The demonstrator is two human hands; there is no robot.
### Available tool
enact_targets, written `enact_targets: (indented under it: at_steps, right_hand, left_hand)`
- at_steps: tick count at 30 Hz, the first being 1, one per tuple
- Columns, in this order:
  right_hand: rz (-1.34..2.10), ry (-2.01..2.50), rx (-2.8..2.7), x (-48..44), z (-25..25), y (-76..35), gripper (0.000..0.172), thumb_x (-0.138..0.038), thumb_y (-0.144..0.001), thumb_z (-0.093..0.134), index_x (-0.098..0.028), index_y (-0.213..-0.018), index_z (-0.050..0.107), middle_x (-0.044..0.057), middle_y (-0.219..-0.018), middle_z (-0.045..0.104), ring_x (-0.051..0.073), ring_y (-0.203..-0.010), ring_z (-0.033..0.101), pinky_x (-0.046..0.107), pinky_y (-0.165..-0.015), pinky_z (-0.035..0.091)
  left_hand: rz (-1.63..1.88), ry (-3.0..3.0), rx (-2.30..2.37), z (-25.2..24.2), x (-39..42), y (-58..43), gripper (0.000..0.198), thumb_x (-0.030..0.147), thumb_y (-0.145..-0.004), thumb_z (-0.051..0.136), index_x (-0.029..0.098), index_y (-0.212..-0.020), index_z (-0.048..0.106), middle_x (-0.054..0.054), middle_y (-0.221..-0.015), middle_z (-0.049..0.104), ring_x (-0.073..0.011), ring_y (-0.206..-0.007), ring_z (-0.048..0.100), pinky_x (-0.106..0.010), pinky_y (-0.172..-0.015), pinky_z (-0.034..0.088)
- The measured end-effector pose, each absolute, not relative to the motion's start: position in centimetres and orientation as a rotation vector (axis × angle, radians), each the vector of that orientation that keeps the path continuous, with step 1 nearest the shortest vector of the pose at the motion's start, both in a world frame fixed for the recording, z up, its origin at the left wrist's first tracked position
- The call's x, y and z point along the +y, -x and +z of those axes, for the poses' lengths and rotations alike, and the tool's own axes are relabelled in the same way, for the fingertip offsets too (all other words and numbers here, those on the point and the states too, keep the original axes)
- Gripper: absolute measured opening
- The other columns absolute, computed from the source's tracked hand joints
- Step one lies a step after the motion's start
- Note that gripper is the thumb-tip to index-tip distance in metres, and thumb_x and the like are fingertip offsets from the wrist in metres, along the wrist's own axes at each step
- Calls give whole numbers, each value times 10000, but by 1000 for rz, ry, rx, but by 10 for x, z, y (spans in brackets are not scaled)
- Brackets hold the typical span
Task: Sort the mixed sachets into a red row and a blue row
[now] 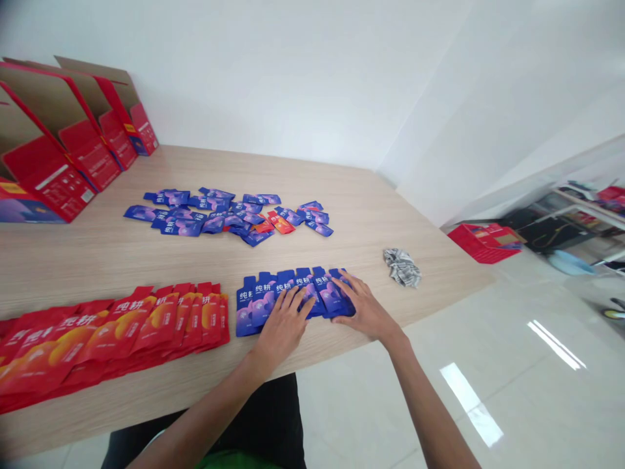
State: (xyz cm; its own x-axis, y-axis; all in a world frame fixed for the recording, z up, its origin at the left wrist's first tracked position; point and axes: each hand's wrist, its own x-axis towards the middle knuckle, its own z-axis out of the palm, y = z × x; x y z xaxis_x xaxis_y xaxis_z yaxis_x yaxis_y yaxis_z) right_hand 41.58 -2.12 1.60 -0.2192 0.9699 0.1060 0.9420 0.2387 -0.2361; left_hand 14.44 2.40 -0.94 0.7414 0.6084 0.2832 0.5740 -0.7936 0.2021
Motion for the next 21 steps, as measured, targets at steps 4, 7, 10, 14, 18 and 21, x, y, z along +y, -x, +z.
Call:
enact_targets:
  at_steps: [4, 7, 10, 14, 18, 21]
  right_hand:
    - [170, 1773, -2286, -14, 17, -417, 985, -577, -833, 838, -323, -1666, 377, 142, -1718, 359, 376, -1567, 363, 596, -1256, 351]
    - [165, 1761, -2282, -13, 14, -419, 978, -584, -835, 835, -310, -1661, 388, 154, -1716, 359, 374, -1568, 363, 599, -1257, 348]
    - [168, 1773, -2285, -14, 13, -419, 967, -583, -836, 832, -317, -1658, 396, 151, -1713, 367, 379, -1564, 369, 606, -1256, 346]
    - [211, 1744, -2286, -13, 26, -413, 987, -653, -827, 806, -308, -1657, 399, 159, -1709, 371, 390, -1560, 375, 600, -1251, 355]
    - [272, 1640, -2202, 15, 48, -391, 666, -605, -1004, 572, -288, -1586, 504, 131, -1648, 472, 337, -1520, 439, 536, -1239, 393]
    - [356, 1623, -2067, 67, 57, -360, 464, -470, -1053, 494, -264, -1441, 642, 111, -1429, 665, 288, -1320, 610, 470, -1127, 498]
  left_hand:
    - [529, -2845, 966, -9, 24, -144, 502, 143, -1029, 523, 187, -1529, 521, -156, -1601, 538, -326, -1494, 491, -579, -1242, 403]
    - [534, -2847, 970, -10, 24, -145, 495, 134, -1025, 532, 179, -1518, 530, -159, -1602, 537, -329, -1486, 504, -569, -1241, 405]
    - [544, -2844, 979, -10, 24, -146, 494, 135, -1023, 533, 182, -1514, 529, -162, -1597, 541, -323, -1488, 504, -565, -1239, 408]
    - [560, -2851, 986, -6, 20, -142, 512, 145, -1022, 534, 179, -1532, 504, -162, -1604, 534, -318, -1515, 478, -556, -1249, 395]
    - [636, -2861, 878, -2, 1, -119, 502, 196, -1042, 534, 171, -1541, 486, -166, -1633, 497, -328, -1557, 411, -549, -1278, 337]
    - [657, -2842, 734, -2, -14, -93, 471, 190, -1035, 559, 196, -1505, 526, -128, -1582, 552, -302, -1532, 433, -513, -1287, 320]
